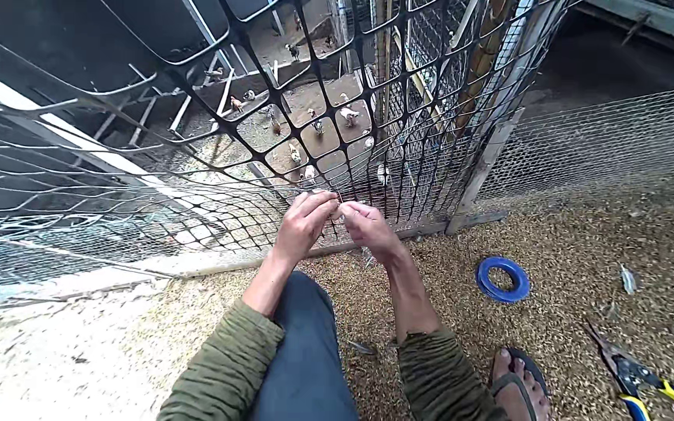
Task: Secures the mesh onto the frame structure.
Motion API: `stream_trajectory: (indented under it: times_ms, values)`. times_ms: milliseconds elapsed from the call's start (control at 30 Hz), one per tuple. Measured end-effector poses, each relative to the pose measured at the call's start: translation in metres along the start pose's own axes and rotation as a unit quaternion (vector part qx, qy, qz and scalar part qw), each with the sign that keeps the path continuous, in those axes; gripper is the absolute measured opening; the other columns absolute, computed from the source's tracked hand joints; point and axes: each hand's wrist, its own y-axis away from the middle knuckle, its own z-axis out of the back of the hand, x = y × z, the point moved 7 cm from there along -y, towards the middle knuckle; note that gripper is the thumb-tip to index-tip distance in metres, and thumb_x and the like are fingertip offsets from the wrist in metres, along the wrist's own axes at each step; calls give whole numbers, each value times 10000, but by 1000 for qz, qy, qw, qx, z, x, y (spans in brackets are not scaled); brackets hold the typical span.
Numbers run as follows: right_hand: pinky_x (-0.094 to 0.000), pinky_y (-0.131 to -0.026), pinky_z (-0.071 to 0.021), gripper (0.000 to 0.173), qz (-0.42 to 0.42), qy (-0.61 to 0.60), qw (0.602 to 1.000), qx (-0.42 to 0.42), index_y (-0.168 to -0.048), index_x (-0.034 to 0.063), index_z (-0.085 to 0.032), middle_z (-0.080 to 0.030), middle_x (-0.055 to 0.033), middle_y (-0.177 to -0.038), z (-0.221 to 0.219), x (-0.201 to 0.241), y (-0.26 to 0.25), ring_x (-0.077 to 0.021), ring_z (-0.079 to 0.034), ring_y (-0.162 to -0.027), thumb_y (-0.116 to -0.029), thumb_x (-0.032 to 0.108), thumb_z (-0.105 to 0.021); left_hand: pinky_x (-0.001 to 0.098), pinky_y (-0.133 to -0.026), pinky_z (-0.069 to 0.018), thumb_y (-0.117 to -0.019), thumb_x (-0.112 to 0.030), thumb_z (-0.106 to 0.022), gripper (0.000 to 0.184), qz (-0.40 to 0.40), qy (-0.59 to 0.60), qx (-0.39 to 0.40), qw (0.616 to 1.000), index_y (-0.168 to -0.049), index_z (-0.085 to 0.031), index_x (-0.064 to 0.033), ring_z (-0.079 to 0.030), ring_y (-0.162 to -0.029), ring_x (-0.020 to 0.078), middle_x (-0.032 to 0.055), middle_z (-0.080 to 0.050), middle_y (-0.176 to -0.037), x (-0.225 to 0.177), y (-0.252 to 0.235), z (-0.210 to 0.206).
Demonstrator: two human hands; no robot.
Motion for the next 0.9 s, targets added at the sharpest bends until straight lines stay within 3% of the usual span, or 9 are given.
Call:
stream_trajectory:
  times_ms: [133, 267, 367, 600, 667, 733, 800, 867, 900]
  values:
    - [-165, -457, -284, 290, -7, -31, 999, -7, -1178, 46, -613, -361, 104, -621, 0, -11, 0, 10, -305, -480, -1089, 156, -360, 379, -983, -518, -1001, -23, -572, 188, -8, 15, -22, 1000, -1045, -753, -4, -678, -1079, 264, 158, -729, -1083, -4, 0, 1]
    - [-247, -581, -393, 328, 17, 159, 987, -26, -1176, 37, -676, -446, 51, -673, -3, -4, 3, -46, -411, -578, -1102, 214, -409, 384, -977, -533, -999, -34, -586, 186, 10, -8, -23, 1000, -1054, -764, -25, -683, -1070, 272, 146, -733, -1052, -6, 6, -6]
    - [-312, -710, -463, 365, 34, 295, 955, -15, -1115, 41, -706, -569, -2, -764, -9, 16, 11, -86, -517, -695, -1105, 226, -391, 378, -952, -532, -992, -19, -585, 212, 9, -28, -26, 999, -1103, -766, -20, -682, -1039, 280, 154, -730, -1057, -5, 5, -6]
    - [-422, -771, -506, 380, 60, 394, 917, 7, -1013, 13, -705, -660, -105, -824, -17, 36, 20, -204, -640, -808, -1103, 225, -403, 378, -979, -520, -995, -24, -599, 180, -21, -15, -19, 999, -1087, -751, -2, -675, -1058, 276, 155, -728, -1036, -6, 3, -3]
    - [-418, -765, -512, 400, 77, 385, 919, -37, -976, 32, -739, -679, -90, -829, -12, 39, 23, -191, -641, -795, -1090, 257, -428, 378, -972, -515, -994, -33, -591, 179, -6, 1, -18, 1000, -1065, -754, -13, -669, -1055, 266, 148, -724, -1041, -3, 1, 0]
    - [-407, -715, -536, 332, 127, 354, 915, -148, -926, 26, -751, -694, -89, -834, 1, 46, 29, -184, -652, -758, -1035, 242, -525, 374, -954, -516, -1001, -33, -580, 180, 6, 16, -21, 1000, -1048, -752, -8, -668, -1048, 263, 152, -723, -1049, -1, 1, 3]
    - [-375, -693, -547, 227, 156, 337, 910, -187, -1080, 16, -690, -673, -112, -942, 9, 48, 30, -185, -643, -773, -986, 205, -610, 362, -960, -518, -996, -25, -581, 178, 13, 27, -26, 999, -1036, -753, -6, -669, -1051, 257, 149, -725, -1049, 0, 2, 5]
    - [-359, -740, -584, 326, 143, 329, 920, -158, -1256, 18, -645, -687, -131, -1076, 6, 45, 26, -187, -682, -841, -968, 171, -661, 349, -956, -518, -994, -23, -585, 177, 20, 36, -29, 999, -1031, -757, -6, -666, -1044, 243, 145, -725, -1049, 0, 2, 6]
    - [-348, -758, -593, 320, 145, 329, 921, -148, -1259, 15, -657, -698, -132, -1085, 4, 44, 24, -182, -696, -853, -974, 160, -666, 341, -949, -517, -990, -18, -585, 179, 25, 42, -29, 998, -1029, -759, -7, -666, -1039, 235, 142, -727, -1048, -1, 1, 7]
